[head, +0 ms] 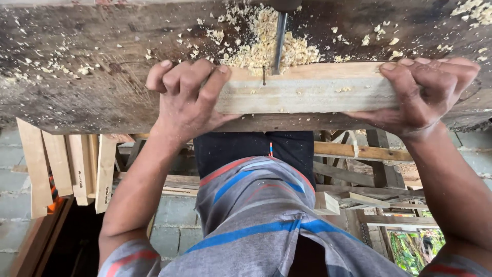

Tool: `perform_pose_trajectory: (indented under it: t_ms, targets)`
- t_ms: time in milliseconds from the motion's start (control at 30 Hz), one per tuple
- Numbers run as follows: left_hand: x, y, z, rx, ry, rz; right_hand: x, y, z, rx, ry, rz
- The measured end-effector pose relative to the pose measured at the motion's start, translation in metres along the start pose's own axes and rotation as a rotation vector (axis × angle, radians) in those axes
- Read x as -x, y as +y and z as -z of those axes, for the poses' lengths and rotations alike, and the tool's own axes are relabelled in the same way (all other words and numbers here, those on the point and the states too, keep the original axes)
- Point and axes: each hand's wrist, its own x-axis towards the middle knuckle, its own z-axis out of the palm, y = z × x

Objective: The person uses a drill press to create holes in a rectangular piece of light-colored wood. They hold the wood firmly with both hands, guiding it under the spinning drill bit while wood shavings accumulate on the workbench.

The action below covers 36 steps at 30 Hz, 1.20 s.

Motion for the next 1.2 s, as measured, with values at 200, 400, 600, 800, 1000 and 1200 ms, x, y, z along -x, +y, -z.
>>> perform_pose_trajectory:
  t_ms: [200,400,600,800,1000,1200]
  targets:
    - [0.015,0.007,-0.007,0.015,0.012,0.069,0.001,0.008,0.004,-0.043,-0.084,0.013]
    - [0.013,0.0,-0.009,0.006,0.029,0.06,-0.002,0.004,-0.003,-0.033,-0.005,0.041]
    - [-0.001,0.0,0.006,0.001,-0.04,0.02,-0.002,0.002,-0.002,-0.027,-0.024,-0.01]
    - [0.032,0.009,-0.018,0.086,0.03,0.081,-0.004,0.002,0.002,-0.034,-0.064,0.035]
    - [0.028,0.003,-0.01,0.132,0.1,0.047,0.004,-0.01,-0.002,-0.03,-0.118,0.009]
    - [0.023,-0.002,-0.006,0.177,0.125,0.02,0.0,-0.011,-0.005,-0.031,-0.094,0.005]
